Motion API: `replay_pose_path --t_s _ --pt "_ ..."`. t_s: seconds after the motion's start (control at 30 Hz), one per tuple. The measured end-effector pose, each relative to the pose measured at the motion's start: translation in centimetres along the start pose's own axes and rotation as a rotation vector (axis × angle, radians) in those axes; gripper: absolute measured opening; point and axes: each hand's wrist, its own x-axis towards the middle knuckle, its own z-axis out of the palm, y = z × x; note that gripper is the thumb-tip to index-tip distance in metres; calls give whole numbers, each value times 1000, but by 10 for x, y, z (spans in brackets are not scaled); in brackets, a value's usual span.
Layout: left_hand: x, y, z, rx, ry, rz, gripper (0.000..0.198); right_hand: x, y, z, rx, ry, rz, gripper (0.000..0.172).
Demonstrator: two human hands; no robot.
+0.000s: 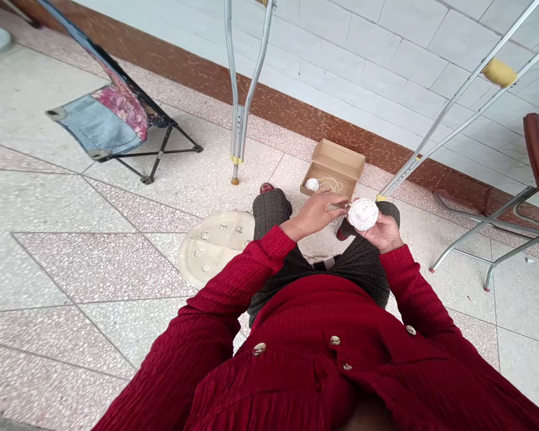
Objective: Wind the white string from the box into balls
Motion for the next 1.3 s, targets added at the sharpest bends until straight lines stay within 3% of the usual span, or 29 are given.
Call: replay_pose_path --t_s 0.13,0.43,0.73,0.93,1.1,1.23,1.3 --pt "2 3 -5 50 -26 31 12 -3 -2 3 -52 -25 -6 53" --pt "2 6 -11 -138 -51 -120 19 -1 -1 13 -126 -54 25 48" --pt "-3 5 -16 14 -236 -45 27 4 -1 3 -30 45 -46 39" --pt "0 -4 -24 155 -179 -51 34 2 -1 16 -95 1 -92 42" --pt "-6 -11 -23 153 -143 -42 31 2 -17 32 -179 12 -208 47" --pt "-14 -7 -20 -7 -252 -139 38 15 -37 45 -413 100 -287 40" --pt "-16 -2 -18 -90 -323 -169 39 27 -42 48 -538 183 -418 42"
